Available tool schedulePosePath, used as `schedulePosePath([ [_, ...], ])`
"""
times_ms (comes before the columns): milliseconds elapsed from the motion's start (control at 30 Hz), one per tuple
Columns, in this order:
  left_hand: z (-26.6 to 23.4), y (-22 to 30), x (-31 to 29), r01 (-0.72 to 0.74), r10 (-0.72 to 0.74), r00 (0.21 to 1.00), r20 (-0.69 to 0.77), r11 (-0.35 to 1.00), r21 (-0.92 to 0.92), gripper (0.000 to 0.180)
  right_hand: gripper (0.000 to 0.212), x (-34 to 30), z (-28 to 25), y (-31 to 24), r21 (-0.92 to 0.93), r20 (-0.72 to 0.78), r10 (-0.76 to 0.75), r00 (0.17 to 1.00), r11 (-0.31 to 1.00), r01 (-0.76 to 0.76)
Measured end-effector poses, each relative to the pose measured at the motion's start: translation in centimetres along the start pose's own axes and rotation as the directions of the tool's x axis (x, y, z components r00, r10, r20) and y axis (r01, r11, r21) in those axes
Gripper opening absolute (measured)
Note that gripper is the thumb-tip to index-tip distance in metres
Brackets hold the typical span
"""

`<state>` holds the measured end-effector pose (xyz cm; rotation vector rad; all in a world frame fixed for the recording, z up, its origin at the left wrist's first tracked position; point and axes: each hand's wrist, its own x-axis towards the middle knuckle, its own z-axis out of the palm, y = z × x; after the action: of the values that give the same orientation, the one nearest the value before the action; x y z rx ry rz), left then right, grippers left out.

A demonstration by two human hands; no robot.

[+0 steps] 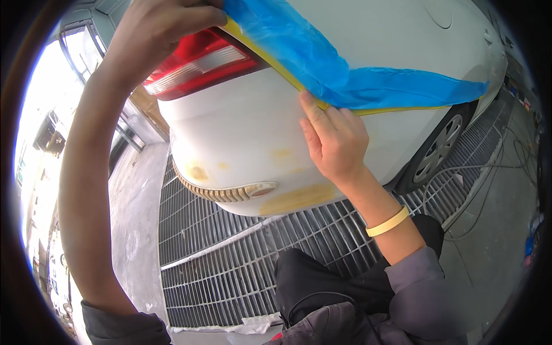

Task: The person uses a yellow-handled tool to scrape the rear bumper of a white car, then applies blue masking tape along the bumper edge. The task occurs in a garage with a metal grate floor.

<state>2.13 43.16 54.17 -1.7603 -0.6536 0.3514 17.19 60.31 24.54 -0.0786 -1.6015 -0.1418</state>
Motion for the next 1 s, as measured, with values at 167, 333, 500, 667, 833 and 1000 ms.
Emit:
schedulePosePath([
  [167,-0.1,0.3,0.8,-0.022,0.021,0.998,-0.056,1.0,-0.007,0.01,0.049,0.4,-0.2,-0.1,-0.009,0.036,0.026,0.999,1.0,-0.026],
  [333,0.9,-0.3,0.2,-0.035,0.041,0.995,-0.088,0.997,0.061,0.012,0.05,2.3,-0.5,-0.3,-0.029,0.106,0.048,0.993,0.999,-0.045],
  [500,1.2,1.2,-0.2,0.17,-0.167,0.985,-0.045,0.984,0.056,0.022,0.049,4.8,-1.2,-0.9,0.046,0.186,0.081,0.979,0.995,-0.091],
  [667,1.3,1.2,0.0,0.217,-0.214,0.974,-0.075,0.975,0.037,0.018,0.049,6.3,-2.2,-0.9,0.024,0.327,0.1,0.94,0.993,-0.114],
  [833,0.8,1.1,-0.5,0.218,-0.217,0.976,-0.015,0.975,0.041,0.021,0.049,3.0,-2.0,0.8,0.113,0.273,0.078,0.959,0.987,-0.112],
  [1000,1.3,1.0,-0.1,0.208,-0.209,0.978,0.004,0.976,0.064,0.024,0.056,-0.5,-4.4,2.8,0.074,0.459,0.088,0.884,0.988,-0.137],
])
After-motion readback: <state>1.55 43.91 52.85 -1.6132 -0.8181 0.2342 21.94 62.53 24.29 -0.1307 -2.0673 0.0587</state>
